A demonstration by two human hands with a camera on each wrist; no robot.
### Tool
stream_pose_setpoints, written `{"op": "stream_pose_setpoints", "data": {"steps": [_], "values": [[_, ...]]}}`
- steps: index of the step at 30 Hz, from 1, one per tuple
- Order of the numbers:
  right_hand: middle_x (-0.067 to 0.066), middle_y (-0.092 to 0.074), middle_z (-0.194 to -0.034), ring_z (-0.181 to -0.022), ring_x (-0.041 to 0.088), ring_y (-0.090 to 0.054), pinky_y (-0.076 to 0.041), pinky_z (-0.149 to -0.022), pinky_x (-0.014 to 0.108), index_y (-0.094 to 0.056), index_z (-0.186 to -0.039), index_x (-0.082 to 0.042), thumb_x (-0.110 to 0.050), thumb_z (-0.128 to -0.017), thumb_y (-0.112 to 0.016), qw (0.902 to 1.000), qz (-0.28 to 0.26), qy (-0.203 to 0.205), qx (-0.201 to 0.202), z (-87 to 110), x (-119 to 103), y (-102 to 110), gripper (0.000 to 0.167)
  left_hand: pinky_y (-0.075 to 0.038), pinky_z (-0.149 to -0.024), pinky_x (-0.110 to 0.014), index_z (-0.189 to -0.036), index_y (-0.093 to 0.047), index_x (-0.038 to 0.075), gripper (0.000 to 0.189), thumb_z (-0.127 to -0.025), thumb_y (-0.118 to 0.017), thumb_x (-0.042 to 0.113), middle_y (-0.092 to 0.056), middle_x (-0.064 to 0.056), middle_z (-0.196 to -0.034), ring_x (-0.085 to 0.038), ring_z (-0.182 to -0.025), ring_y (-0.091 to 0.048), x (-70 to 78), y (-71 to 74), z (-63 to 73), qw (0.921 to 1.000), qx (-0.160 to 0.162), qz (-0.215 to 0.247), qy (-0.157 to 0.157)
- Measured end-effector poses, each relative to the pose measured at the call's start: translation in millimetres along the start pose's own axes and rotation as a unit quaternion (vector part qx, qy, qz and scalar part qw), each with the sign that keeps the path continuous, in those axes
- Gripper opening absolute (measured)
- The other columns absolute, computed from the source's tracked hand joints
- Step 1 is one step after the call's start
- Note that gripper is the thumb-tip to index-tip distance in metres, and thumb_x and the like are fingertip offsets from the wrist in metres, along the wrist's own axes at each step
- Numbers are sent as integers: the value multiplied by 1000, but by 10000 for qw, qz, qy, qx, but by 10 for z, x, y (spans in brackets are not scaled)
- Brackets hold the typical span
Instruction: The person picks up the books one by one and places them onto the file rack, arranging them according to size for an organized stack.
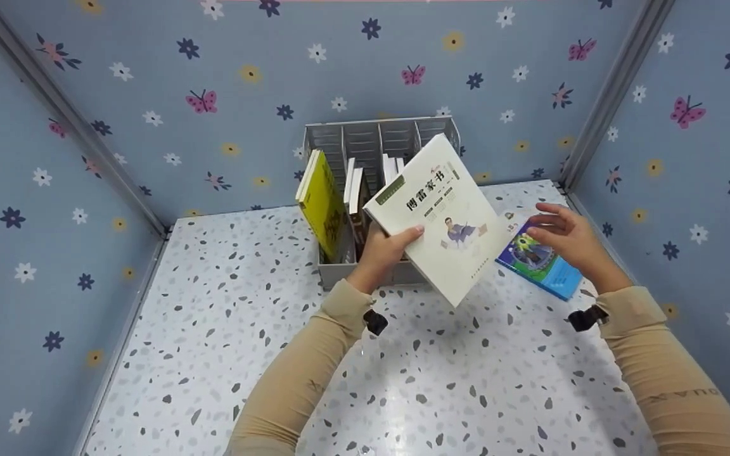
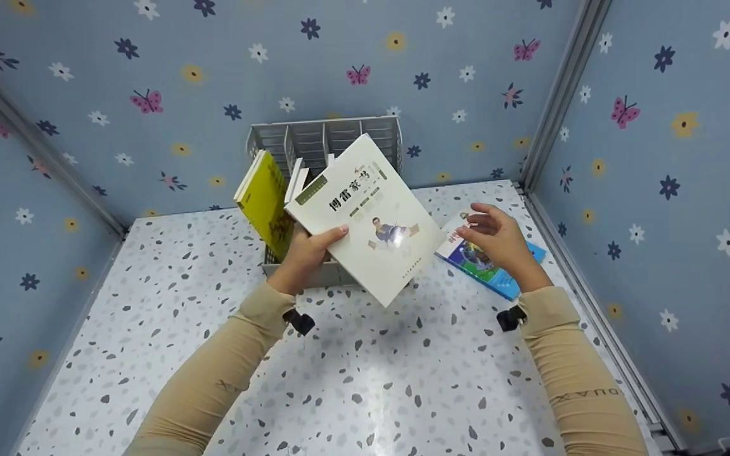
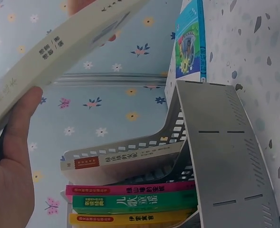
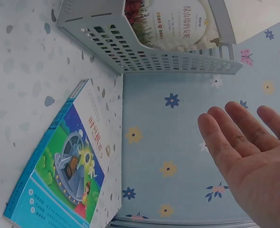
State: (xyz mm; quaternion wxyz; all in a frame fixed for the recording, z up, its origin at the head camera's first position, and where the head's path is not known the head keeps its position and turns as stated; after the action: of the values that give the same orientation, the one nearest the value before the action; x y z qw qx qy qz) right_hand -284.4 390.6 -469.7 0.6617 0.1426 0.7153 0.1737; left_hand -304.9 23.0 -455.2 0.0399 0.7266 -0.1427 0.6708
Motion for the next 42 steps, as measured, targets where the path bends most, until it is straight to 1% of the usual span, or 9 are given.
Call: {"op": "stream_pose_setpoints", "data": {"steps": [2, 4, 7, 10, 12, 14, 29, 35, 42], "values": [[25, -57, -156, -111, -13, -59, -52, -89, 6, -37, -167, -4, -32, -108, -70, 9998, 179, -69, 11, -16, 38, 40, 73, -66, -92, -35, -139, -63, -5, 44, -97, -74, 4, -74, -23, -136, -30, -110, -80, 20, 13, 1, 9997, 151, -167, -11], [27, -53, -160, -113, -10, -57, -50, -88, 4, -36, -168, -5, -33, -108, -70, 9995, 300, -135, 24, -31, 74, 79, 74, -65, -93, -34, -140, -62, -4, 45, -98, -73, 6, -73, -23, -137, -31, -112, -79, 41, 23, -1, 9993, 271, -239, 1], [26, -52, -161, -126, 7, -60, -48, -93, 4, -35, -168, -4, -32, -108, -70, 9986, 501, -173, 35, -54, 130, 133, 75, -65, -95, -35, -143, -59, -4, 47, -98, -72, 5, -71, -23, -140, -32, -114, -78, 63, 36, -12, 9986, 421, -301, -89], [27, -50, -163, -143, 34, -56, -53, -115, 29, -34, -168, -3, -34, -108, -71, 9972, 712, -224, 61, -63, 174, 174, 77, -65, -97, -35, -145, -56, -3, 49, -99, -72, 4, -70, -24, -142, -31, -115, -77, 78, 45, -15, 9979, 534, -311, -199], [30, -47, -164, -151, 48, -47, -47, -124, 52, -34, -168, -1, -34, -107, -72, 9962, 828, -238, 83, -70, 210, 196, 79, -65, -96, -35, -144, -57, -3, 48, -99, -71, 4, -70, -23, -140, -29, -113, -77, 88, 50, -7, 9973, 601, -315, -261], [32, -44, -165, -154, 52, -42, -36, -125, 70, -34, -168, 0, -37, -105, -74, 9956, 881, -297, 82, -80, 261, 209, 82, -65, -96, -36, -144, -57, -3, 46, -100, -71, 5, -70, -23, -140, -29, -112, -77, 99, 50, -1, 9971, 642, -297, -298], [33, -27, -174, -159, 60, -24, -27, -125, 77, -25, -170, 1, -51, -102, -74, 9783, 1707, -1132, -299, -40, 776, 178, 99, -65, -95, -37, -140, -61, -4, 42, -101, -69, 7, -72, -23, -137, -35, -112, -78, 171, 5, -23, 9902, 1007, -858, -450], [36, -21, -175, -160, 60, -20, -24, -126, 78, -21, -170, 2, -47, -102, -76, 9709, 1877, -1422, -431, -55, 941, 176, 101, -66, -94, -37, -143, -61, -4, 44, -101, -68, 8, -72, -23, -138, -35, -113, -79, 153, -4, -77, 9840, 1238, -1127, -616], [40, -24, -171, -155, 64, -25, -29, -122, 79, -27, -168, 6, -38, -103, -75, 9617, 2336, -1311, -581, -15, 1120, 157, 91, -65, -96, -39, -143, -61, -7, 45, -100, -67, 4, -72, -26, -135, -39, -113, -78, 160, -64, -132, 9779, 1421, -1184, -971]]}}
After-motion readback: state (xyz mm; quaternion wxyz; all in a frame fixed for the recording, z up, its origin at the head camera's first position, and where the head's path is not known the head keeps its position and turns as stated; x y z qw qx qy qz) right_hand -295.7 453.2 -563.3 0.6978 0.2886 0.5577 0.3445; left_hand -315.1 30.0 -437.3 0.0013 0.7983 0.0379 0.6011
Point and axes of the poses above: each hand's wrist, its own z-axis away from the middle knuckle, its own y-axis out of the back of the hand, x = y × z, the point moved 1 cm from there along -z, towards the middle knuckle
